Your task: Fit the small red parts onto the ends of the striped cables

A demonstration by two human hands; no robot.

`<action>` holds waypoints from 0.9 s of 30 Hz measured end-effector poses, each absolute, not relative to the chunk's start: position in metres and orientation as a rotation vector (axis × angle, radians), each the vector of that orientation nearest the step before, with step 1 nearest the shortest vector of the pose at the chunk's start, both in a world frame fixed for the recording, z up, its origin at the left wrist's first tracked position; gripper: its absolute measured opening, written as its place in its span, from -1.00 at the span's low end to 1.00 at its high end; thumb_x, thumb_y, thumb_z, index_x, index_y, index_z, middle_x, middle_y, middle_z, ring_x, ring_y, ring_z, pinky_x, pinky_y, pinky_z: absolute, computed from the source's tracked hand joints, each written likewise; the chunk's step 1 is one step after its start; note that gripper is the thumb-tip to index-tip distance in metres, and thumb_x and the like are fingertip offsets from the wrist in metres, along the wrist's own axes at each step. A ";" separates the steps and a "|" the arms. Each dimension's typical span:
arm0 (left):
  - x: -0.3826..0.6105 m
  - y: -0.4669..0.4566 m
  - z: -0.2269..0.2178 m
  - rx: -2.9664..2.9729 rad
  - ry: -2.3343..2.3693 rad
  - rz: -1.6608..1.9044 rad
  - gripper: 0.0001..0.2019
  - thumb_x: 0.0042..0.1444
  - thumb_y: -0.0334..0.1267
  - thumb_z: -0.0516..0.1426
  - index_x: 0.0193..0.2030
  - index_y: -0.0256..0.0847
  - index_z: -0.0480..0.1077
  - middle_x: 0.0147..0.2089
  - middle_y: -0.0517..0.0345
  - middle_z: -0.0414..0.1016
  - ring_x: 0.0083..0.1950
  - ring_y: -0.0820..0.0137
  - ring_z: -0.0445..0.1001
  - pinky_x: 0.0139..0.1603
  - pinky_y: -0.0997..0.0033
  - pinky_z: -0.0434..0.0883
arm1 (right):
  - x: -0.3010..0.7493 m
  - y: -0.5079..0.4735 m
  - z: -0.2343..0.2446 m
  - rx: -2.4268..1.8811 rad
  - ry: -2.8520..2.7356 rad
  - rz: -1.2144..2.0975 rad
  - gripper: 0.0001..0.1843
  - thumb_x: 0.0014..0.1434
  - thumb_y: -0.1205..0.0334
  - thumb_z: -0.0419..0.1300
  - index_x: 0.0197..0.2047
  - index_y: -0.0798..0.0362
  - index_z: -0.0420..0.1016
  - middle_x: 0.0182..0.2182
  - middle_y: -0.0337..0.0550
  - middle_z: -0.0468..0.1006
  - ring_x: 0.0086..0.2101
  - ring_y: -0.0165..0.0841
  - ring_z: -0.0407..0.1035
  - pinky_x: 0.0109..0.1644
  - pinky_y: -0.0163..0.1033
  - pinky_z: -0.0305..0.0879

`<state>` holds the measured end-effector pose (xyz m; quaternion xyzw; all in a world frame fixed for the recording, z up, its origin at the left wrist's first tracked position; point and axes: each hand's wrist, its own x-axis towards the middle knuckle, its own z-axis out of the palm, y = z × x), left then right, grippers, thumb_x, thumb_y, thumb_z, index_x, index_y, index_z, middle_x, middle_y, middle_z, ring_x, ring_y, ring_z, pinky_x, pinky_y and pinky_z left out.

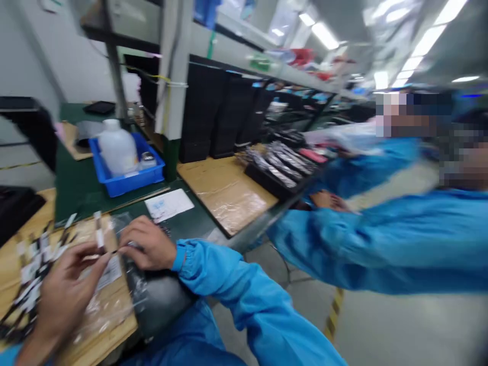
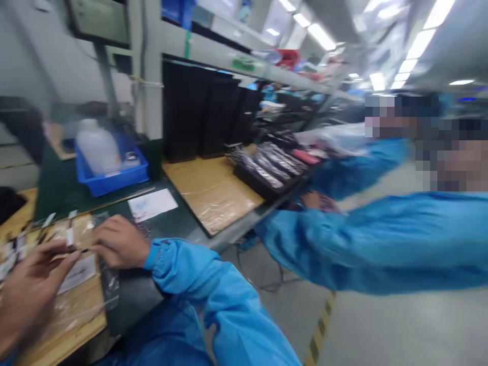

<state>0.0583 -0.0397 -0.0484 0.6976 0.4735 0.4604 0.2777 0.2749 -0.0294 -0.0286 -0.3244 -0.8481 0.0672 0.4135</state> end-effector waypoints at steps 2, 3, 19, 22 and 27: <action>0.064 -0.046 -0.032 1.929 1.242 1.247 -0.81 0.14 -0.11 0.27 -0.25 -0.18 0.51 -0.25 0.12 0.60 -0.26 0.33 0.59 -0.19 0.40 0.54 | 0.273 -0.034 -0.026 -0.760 -2.051 0.199 -0.87 0.33 0.24 0.17 -0.26 0.08 0.45 -0.28 -0.05 0.59 -0.18 -0.29 0.42 0.00 -0.11 0.37; 0.066 -0.048 -0.026 1.936 1.231 1.257 -0.83 0.16 -0.13 0.25 -0.30 -0.19 0.51 -0.29 0.11 0.60 -0.28 0.34 0.58 -0.21 0.40 0.52 | 0.272 -0.035 -0.025 -0.750 -2.020 0.227 -0.90 0.32 0.26 0.17 -0.25 0.07 0.45 -0.28 -0.05 0.57 -0.18 -0.27 0.41 -0.03 -0.09 0.37; -0.093 -0.097 0.041 1.234 1.732 1.761 -0.66 0.02 -0.13 0.35 -0.13 -0.25 0.43 -0.38 0.20 0.53 -0.48 0.46 0.48 -0.43 0.47 0.45 | 0.278 -0.026 -0.026 -0.847 -1.913 0.102 -0.91 0.23 0.28 0.28 -0.17 0.00 0.51 -0.11 -0.01 0.45 -0.11 -0.19 0.45 -0.06 -0.04 0.47; -0.154 -0.109 0.048 1.050 2.057 1.722 -0.54 -0.07 -0.10 0.36 -0.07 -0.27 0.41 -0.45 0.30 0.45 -0.55 0.54 0.37 -0.55 0.56 0.29 | 0.278 -0.025 -0.027 -0.850 -1.901 0.092 -0.90 0.23 0.27 0.27 -0.16 0.00 0.52 -0.10 0.00 0.45 -0.10 -0.18 0.45 -0.06 -0.04 0.48; -0.203 -0.133 0.053 0.922 2.311 1.534 -0.51 -0.09 -0.12 0.37 -0.06 -0.40 0.46 -0.49 0.34 0.43 -0.51 0.56 0.27 -0.50 0.57 0.21 | 0.278 -0.024 -0.026 -0.849 -1.888 0.096 -0.90 0.22 0.27 0.28 -0.17 -0.01 0.53 -0.10 0.00 0.46 -0.11 -0.17 0.46 -0.07 -0.03 0.48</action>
